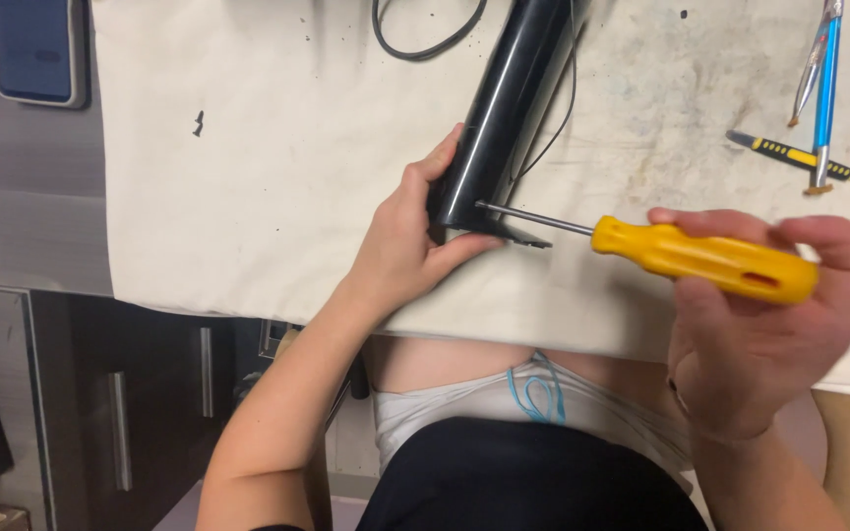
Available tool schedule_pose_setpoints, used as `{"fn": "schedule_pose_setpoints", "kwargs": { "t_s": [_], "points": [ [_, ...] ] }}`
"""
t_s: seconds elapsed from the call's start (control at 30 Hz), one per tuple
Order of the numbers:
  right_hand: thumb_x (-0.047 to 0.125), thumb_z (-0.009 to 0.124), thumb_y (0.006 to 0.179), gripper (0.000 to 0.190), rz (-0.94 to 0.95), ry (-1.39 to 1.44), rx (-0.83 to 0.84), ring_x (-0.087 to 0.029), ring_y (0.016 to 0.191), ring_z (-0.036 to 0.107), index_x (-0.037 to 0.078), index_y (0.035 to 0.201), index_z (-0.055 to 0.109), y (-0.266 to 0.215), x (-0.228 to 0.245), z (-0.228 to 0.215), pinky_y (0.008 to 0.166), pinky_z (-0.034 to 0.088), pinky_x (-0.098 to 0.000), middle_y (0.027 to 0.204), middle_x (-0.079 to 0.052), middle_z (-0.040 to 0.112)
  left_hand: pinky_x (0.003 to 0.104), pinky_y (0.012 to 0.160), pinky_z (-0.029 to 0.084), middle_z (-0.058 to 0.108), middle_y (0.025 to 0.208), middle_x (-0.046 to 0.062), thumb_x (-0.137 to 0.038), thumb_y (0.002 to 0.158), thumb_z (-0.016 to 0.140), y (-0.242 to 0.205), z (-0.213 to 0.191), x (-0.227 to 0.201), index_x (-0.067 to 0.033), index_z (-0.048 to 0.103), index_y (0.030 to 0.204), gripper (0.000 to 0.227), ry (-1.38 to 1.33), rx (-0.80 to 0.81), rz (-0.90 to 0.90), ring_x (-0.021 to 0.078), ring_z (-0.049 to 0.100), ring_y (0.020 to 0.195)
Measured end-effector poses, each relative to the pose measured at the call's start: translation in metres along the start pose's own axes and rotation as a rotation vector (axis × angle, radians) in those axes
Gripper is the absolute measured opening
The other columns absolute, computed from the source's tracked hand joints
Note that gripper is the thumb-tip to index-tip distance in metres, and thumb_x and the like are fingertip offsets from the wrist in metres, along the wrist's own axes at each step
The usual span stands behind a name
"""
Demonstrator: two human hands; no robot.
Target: The person uses a yellow screwdriver to remove screws from a black cylindrical speaker component. They rotate the object to access different screw locations and place the removed screws on the table.
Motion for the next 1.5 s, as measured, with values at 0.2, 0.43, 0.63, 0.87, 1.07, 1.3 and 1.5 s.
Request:
{"fn": "schedule_pose_setpoints", "kwargs": {
  "t_s": [0.2, 0.43, 0.63, 0.87, 1.07, 1.3, 1.5],
  "points": [
    [0.016, 0.047, 0.121, 0.028, -0.182, -0.243, -0.277, -0.046, 0.124, 0.062, -0.007, 0.135, 0.042, -0.005, -0.001, -0.027, 0.111, 0.058, -0.0446, 0.142, -0.029, 0.049, 0.052, 0.104, 0.054, 0.06, 0.135, 0.031, -0.068, 0.089, 0.065, -0.012, 0.025, -0.013, 0.0049, 0.057, 0.098, 0.074, 0.744, -0.27, 0.166, 0.0497, 0.055, 0.132],
    [0.043, 0.054, 0.116, 0.047, -0.359, -0.232, -0.445, -0.049, 0.116, 0.064, -0.002, 0.128, 0.059, -0.015, -0.013, -0.069, 0.109, 0.056, -0.0509, 0.127, -0.028, 0.059, 0.04, 0.062, 0.036, 0.049, 0.073, 0.007, -0.021, 0.091, 0.06, 0.01, 0.012, -0.043, -0.0092, 0.052, 0.079, 0.019, 0.599, -0.037, 0.628, 0.0288, 0.049, 0.062],
    [0.046, 0.057, 0.114, 0.055, -0.456, -0.317, -0.508, -0.05, 0.107, 0.064, -0.008, 0.123, 0.059, -0.022, 0.003, -0.072, 0.098, 0.056, -0.0538, 0.12, -0.031, 0.058, 0.059, 0.122, 0.025, 0.041, 0.157, 0.016, -0.038, 0.073, 0.082, 0.083, 0.0, -0.037, -0.0121, 0.051, 0.152, 0.089, 0.82, 0.346, 0.53, 0.0377, 0.034, 0.149],
    [0.051, 0.057, 0.116, 0.071, -0.585, -0.436, -0.558, -0.047, 0.082, 0.062, -0.019, 0.106, 0.058, -0.019, 0.02, -0.076, 0.077, 0.053, -0.0503, 0.104, -0.038, 0.061, 0.042, 0.066, 0.043, 0.061, 0.096, 0.006, -0.112, 0.056, 0.064, 0.119, 0.058, -0.024, -0.0177, 0.057, 0.127, 0.119, 1.251, 0.057, 0.254, 0.0267, 0.057, 0.087],
    [0.017, 0.045, 0.119, 0.033, -0.557, -0.425, -0.361, -0.06, 0.068, 0.053, 0.002, 0.136, 0.02, -0.006, 0.008, -0.064, 0.06, 0.057, -0.0662, 0.11, -0.06, 0.048, 0.042, 0.054, 0.041, 0.058, 0.094, 0.004, -0.101, 0.066, 0.062, 0.085, 0.073, -0.033, -0.0141, 0.054, 0.124, 0.105, 1.191, -0.051, -0.14, 0.0264, 0.054, 0.076],
    [0.014, 0.046, 0.113, 0.031, -0.565, -0.6, -0.27, -0.056, 0.084, 0.066, -0.001, 0.126, 0.022, 0.013, 0.017, -0.046, 0.08, 0.054, -0.0575, 0.124, -0.02, 0.026, 0.051, 0.051, 0.05, 0.061, 0.098, 0.013, -0.07, 0.088, 0.067, 0.064, 0.056, -0.04, -0.0249, 0.026, 0.162, 0.095, 0.831, 0.159, -0.151, 0.0378, 0.063, 0.08],
    [0.008, 0.043, 0.112, 0.028, -0.346, -0.412, -0.201, -0.047, 0.096, 0.061, 0.01, 0.123, 0.017, 0.019, 0.014, -0.029, 0.073, 0.063, -0.0521, 0.106, -0.042, 0.051, 0.054, 0.055, 0.051, 0.061, 0.105, 0.017, -0.068, 0.09, 0.063, 0.057, 0.052, -0.039, -0.0196, 0.03, 0.16, 0.091, 0.817, 0.111, -0.201, 0.0405, 0.061, 0.081]
  ]
}}
Point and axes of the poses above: each hand's wrist, its own y-axis towards the middle knuckle, its own z-axis out of the palm, x = y × z, the point moved 3 cm from there along y, towards the middle knuckle
